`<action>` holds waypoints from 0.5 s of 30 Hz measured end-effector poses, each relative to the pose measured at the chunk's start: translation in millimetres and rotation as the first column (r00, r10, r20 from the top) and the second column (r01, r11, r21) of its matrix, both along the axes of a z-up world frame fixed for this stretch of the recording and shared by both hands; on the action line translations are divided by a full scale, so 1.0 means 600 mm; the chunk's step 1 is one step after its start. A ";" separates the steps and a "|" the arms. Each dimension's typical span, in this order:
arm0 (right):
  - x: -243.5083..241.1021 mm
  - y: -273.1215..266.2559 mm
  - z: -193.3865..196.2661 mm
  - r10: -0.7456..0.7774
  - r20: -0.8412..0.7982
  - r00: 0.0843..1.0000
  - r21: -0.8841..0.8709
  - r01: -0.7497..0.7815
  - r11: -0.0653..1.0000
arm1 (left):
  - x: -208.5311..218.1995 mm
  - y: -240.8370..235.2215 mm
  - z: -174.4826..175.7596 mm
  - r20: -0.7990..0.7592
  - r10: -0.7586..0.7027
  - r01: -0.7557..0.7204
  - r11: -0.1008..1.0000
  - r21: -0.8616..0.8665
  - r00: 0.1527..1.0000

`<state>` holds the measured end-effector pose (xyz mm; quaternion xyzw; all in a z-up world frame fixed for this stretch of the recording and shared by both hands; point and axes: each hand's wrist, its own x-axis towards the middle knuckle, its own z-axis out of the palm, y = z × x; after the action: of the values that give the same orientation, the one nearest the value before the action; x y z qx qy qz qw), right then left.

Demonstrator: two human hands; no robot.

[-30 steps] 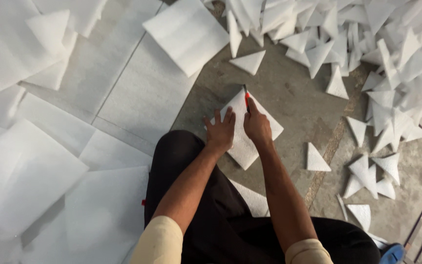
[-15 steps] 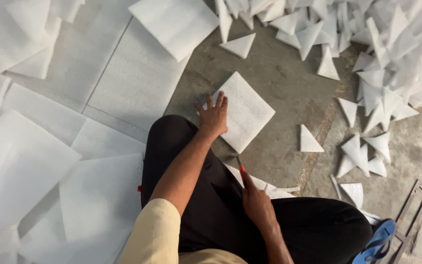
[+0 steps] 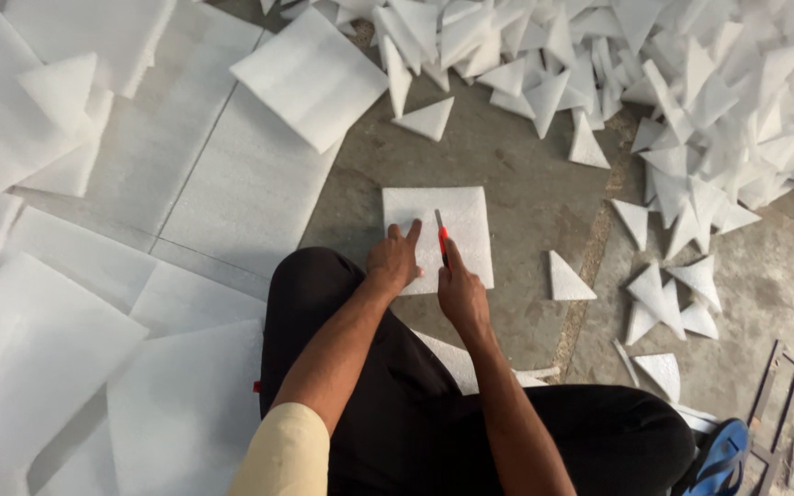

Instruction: The person sits on the floor and uses a utility knife to cut square white foam sheets into smaller triangular pieces. The person repeatedly picks up a sheet, cuts it diagonally, and discards the resulting pieces onto a growing pile on the floor.

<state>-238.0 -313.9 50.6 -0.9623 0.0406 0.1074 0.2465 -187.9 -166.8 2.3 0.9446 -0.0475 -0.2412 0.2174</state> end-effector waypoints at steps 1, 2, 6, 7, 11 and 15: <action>0.020 0.004 -0.007 0.003 0.009 1.000 -0.016 -0.002 1.000 | 0.004 0.003 0.003 -0.020 0.005 -0.005 1.000 0.004 1.000; 0.039 0.008 -0.013 0.005 0.019 1.000 -0.033 -0.005 0.999 | 0.006 0.005 0.005 -0.027 -0.001 0.002 1.000 0.007 1.000; 0.085 0.013 -0.024 0.009 0.000 1.000 -0.056 -0.009 0.998 | 0.008 0.010 0.015 -0.026 -0.005 0.004 1.000 -0.020 1.000; 0.092 0.015 -0.027 0.039 0.026 0.999 -0.072 -0.037 0.997 | 0.007 0.010 0.016 -0.019 0.001 -0.002 0.999 -0.037 1.000; 0.110 0.021 -0.032 0.066 0.030 0.997 -0.097 -0.063 0.993 | 0.013 0.011 0.016 -0.049 0.011 -0.012 1.000 -0.018 0.999; 0.087 0.013 -0.019 0.021 -0.118 0.993 -0.099 -0.032 0.995 | 0.008 0.011 0.018 -0.019 0.018 -0.018 0.999 -0.036 1.000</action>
<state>-185.8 -306.1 39.5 -0.9660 0.0475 0.1645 0.1935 -183.2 -159.9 13.1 0.9386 -0.0413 -0.2472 0.2372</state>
